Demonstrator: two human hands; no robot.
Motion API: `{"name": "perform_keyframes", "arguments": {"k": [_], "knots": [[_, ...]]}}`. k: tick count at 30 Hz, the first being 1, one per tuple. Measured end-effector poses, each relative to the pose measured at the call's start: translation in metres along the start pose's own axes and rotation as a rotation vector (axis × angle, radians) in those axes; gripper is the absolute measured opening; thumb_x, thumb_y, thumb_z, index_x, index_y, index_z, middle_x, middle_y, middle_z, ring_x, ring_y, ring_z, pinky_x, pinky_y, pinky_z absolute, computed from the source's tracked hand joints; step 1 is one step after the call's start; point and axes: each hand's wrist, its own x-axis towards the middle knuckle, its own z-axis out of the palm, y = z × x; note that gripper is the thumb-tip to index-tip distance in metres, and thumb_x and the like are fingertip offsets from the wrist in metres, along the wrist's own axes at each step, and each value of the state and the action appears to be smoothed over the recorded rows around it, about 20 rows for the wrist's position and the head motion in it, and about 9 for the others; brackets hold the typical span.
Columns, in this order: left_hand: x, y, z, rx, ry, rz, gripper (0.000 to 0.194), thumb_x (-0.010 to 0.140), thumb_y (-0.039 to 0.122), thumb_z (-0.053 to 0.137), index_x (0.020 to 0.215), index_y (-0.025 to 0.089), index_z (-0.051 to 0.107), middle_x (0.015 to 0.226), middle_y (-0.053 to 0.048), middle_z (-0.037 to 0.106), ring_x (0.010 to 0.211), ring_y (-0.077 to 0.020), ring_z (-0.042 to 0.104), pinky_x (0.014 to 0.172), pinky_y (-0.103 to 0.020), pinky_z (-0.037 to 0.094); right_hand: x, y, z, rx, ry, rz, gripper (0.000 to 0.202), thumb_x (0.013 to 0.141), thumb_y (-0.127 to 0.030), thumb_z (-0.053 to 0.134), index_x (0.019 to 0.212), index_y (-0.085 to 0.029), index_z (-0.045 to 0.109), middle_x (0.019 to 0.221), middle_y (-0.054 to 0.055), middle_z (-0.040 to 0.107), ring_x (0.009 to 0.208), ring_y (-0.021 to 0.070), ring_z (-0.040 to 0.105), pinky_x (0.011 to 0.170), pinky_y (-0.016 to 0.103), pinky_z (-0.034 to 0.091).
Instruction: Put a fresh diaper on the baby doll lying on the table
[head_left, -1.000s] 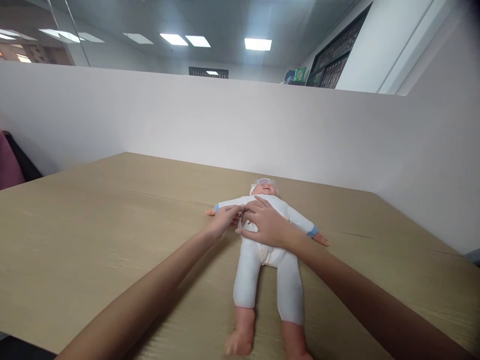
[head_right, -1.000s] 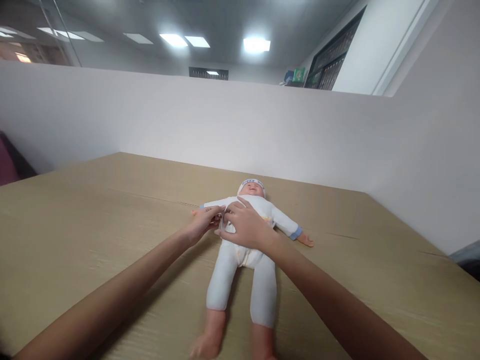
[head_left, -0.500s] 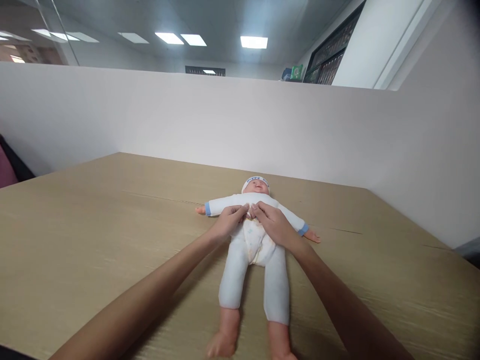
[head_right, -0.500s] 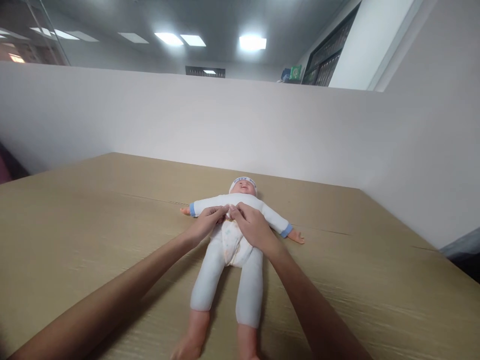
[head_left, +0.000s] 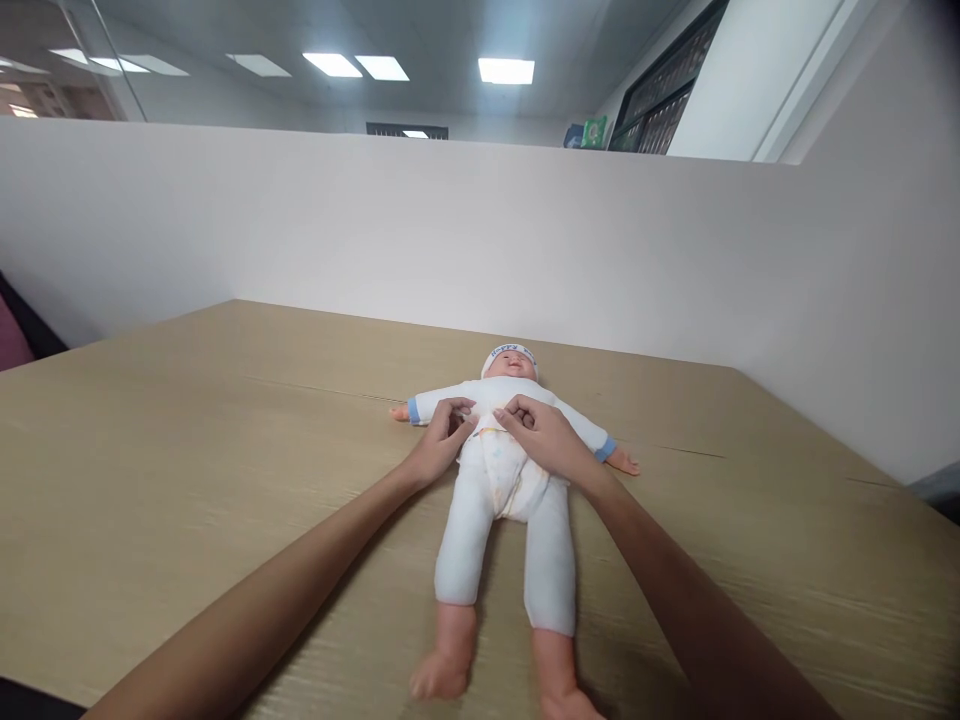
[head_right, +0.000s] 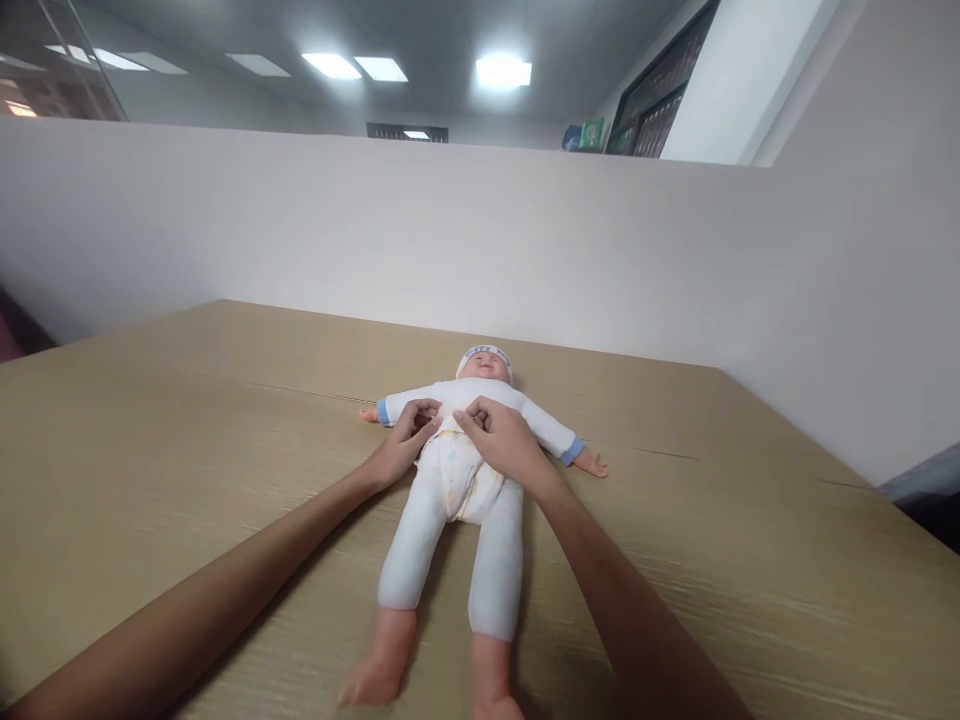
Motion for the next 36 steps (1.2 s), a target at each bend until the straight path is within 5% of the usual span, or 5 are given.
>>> {"name": "perform_keyframes", "arguments": {"k": [9, 17, 24, 31, 36], "knots": [[0.005, -0.008, 0.005, -0.100, -0.037, -0.068, 0.046, 0.094, 0.064, 0.068, 0.108, 0.023, 0.055, 0.080, 0.005, 0.048, 0.070, -0.0137, 0.044, 0.062, -0.026, 0.035, 0.002, 0.007, -0.002, 0.067, 0.023, 0.040, 0.037, 0.094, -0.058, 0.070, 0.087, -0.024, 0.060, 0.077, -0.003, 0.062, 0.071, 0.0177, 0.054, 0.065, 0.032, 0.041], [0.008, -0.012, 0.011, -0.081, 0.062, -0.050, 0.046, 0.093, 0.060, 0.069, 0.115, 0.022, 0.055, 0.090, 0.002, 0.053, 0.083, -0.0167, 0.052, 0.076, -0.029, 0.045, 0.001, 0.007, 0.002, 0.072, 0.093, 0.000, 0.021, 0.095, -0.040, 0.064, 0.109, -0.026, 0.057, 0.075, -0.006, 0.053, 0.067, 0.0175, 0.053, 0.064, 0.031, 0.043], [-0.024, 0.055, 0.012, 0.124, 0.243, 0.094, 0.025, 0.103, 0.040, 0.061, 0.122, 0.024, 0.062, 0.116, -0.005, 0.066, 0.088, -0.0191, 0.056, 0.083, -0.034, 0.047, -0.041, -0.042, -0.011, 0.097, 0.248, -0.168, 0.010, 0.103, -0.035, 0.058, 0.106, -0.027, 0.063, 0.073, -0.004, 0.050, 0.065, 0.0184, 0.053, 0.064, 0.032, 0.046], [-0.098, 0.104, 0.006, 0.643, -0.361, 0.279, 0.025, 0.107, 0.040, 0.055, 0.095, 0.027, 0.072, 0.092, -0.005, 0.077, 0.090, -0.0265, 0.063, 0.099, -0.047, 0.037, -0.138, -0.051, -0.011, 0.028, -0.275, -0.217, 0.012, 0.108, -0.032, 0.056, 0.104, -0.029, 0.067, 0.099, 0.002, 0.073, 0.092, 0.0221, 0.070, 0.085, 0.036, 0.055], [-0.109, 0.084, 0.000, 0.765, -0.346, 0.175, 0.017, 0.105, 0.039, 0.060, 0.101, 0.026, 0.070, 0.101, -0.004, 0.078, 0.100, -0.0275, 0.064, 0.099, -0.044, 0.034, -0.153, -0.008, -0.007, -0.056, -0.180, -0.069, 0.017, 0.107, -0.037, 0.055, 0.101, -0.026, 0.068, 0.090, 0.003, 0.072, 0.081, 0.0219, 0.068, 0.076, 0.036, 0.053]]}}
